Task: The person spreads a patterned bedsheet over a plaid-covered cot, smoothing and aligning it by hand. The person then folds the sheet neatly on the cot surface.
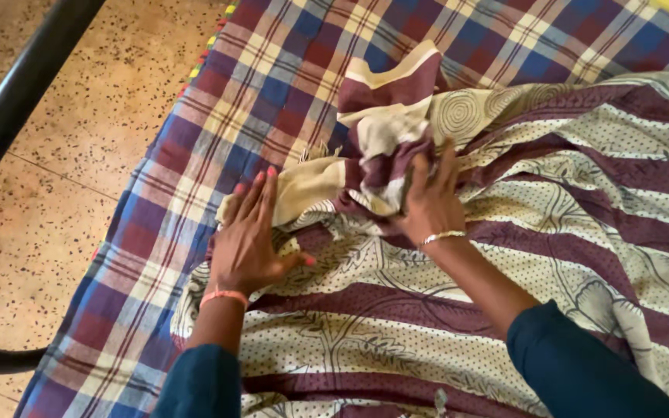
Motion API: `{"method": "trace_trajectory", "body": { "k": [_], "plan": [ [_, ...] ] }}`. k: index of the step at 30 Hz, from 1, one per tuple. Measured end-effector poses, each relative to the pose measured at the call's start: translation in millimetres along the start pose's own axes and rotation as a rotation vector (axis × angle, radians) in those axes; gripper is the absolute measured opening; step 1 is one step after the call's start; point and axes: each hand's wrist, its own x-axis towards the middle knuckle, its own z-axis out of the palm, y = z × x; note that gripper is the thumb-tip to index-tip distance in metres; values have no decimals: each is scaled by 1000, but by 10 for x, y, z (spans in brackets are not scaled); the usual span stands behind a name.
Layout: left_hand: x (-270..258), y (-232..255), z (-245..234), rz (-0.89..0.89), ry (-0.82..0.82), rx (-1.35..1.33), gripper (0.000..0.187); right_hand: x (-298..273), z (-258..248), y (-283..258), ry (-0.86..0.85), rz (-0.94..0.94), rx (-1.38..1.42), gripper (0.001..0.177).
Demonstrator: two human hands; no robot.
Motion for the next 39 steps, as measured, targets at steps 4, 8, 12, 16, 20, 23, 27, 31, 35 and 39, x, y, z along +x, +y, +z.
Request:
{"method": "trace_trajectory", "body": {
  "k": [4,8,12,16,20,23,27,31,35,39],
  "plan": [
    [-271,-163,-54,-76,72,76,156,-121,-19,-133,176,-437,-41,121],
    [-446,-318,-134,-138,159,-244,160,-224,-91,-172,-75,-137,-81,149],
    [-518,-416,-219,-207,2,-130,153,-318,35,-180,142,-209,-270,154],
    [-748,-434,-314,-303,-128,24,156,-184,362,-19,-188,198,-221,141],
    [-925,-410,-123,-316,-275,347,135,-22,652,365,-195,121,-60,50],
    [-858,-359,159,-295,66,363,78,2,781,418,94,105,123,41],
    [-762,-769,-10,-454,-16,188,38,252,667,-64,356,90,679,43],
    [-861,-1361,-740,-622,145,277,25,1169,154,-1069,707,-227,899,60],
    [-685,-1500,-1148,-561,216,248,28,1659,-468,-1623,543,-456,1024,91],
    [-613,-1291,-971,-607,269,-37,49,1356,-600,-1763,178,-176,595,85]
  ]
}}
